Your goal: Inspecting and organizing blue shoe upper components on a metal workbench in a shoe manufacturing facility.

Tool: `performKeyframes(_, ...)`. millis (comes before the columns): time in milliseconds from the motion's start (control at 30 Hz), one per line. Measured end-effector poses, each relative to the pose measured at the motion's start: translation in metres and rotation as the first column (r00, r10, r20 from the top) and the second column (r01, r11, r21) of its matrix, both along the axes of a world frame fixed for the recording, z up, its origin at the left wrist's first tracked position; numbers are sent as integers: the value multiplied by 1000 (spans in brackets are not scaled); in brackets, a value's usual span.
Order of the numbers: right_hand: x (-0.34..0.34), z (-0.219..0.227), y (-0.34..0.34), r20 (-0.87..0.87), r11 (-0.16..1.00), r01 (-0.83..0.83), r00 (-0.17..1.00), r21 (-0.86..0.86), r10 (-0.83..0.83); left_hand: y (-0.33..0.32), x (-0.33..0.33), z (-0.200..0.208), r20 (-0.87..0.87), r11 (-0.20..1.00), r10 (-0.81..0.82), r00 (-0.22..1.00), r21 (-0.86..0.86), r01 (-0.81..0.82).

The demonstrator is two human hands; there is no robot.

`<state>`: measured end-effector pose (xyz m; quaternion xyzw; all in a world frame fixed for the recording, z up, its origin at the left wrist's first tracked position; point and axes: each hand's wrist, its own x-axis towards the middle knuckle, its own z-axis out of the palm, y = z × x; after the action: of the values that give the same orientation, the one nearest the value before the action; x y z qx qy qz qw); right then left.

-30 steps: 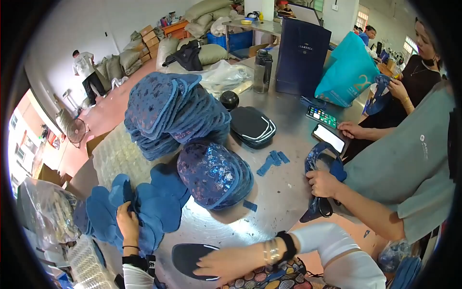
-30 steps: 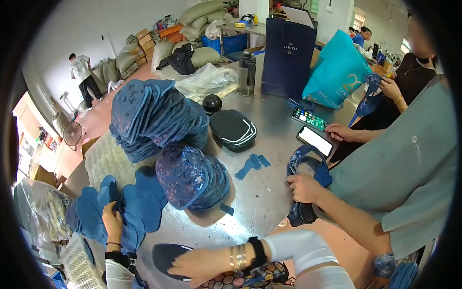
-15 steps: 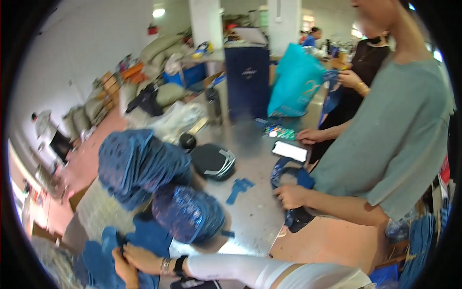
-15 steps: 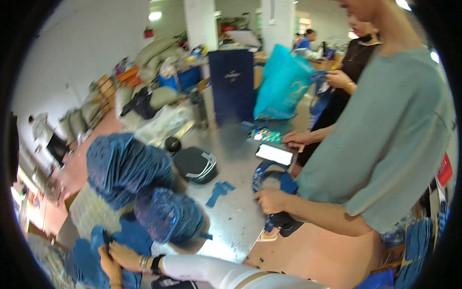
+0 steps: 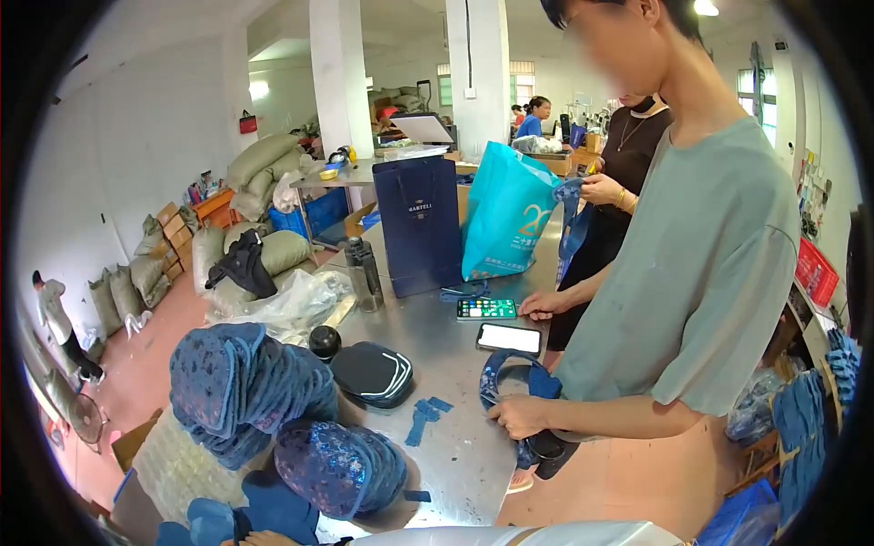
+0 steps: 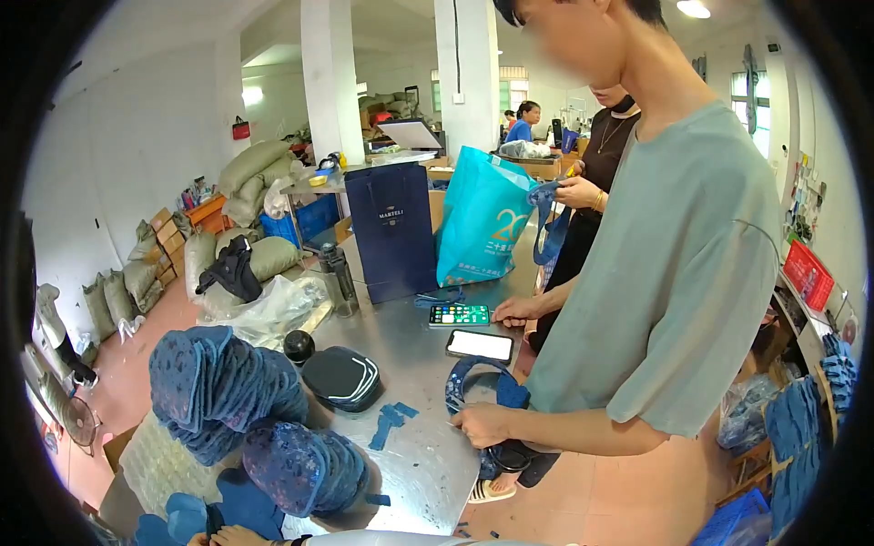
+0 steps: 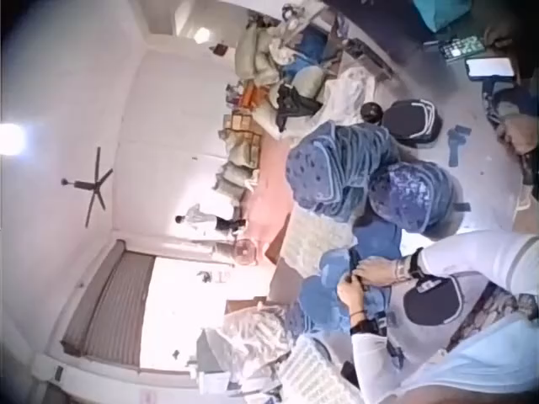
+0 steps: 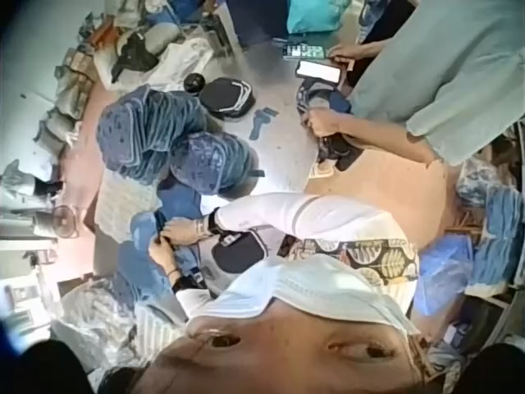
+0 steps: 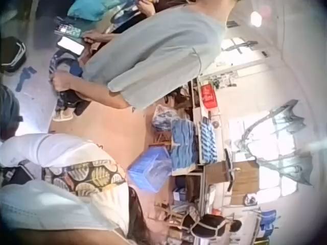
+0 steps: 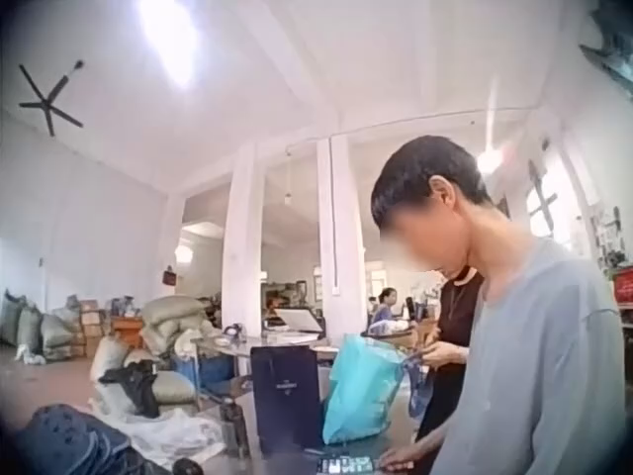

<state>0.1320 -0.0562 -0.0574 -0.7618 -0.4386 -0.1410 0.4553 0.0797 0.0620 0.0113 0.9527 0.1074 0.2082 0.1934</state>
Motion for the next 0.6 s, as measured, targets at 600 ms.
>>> performKeyframes(600, 3, -19, 12, 141, 986, 87, 988, -145, -66, 56, 0, -10, 154, 904, 307, 939, -356, -237)
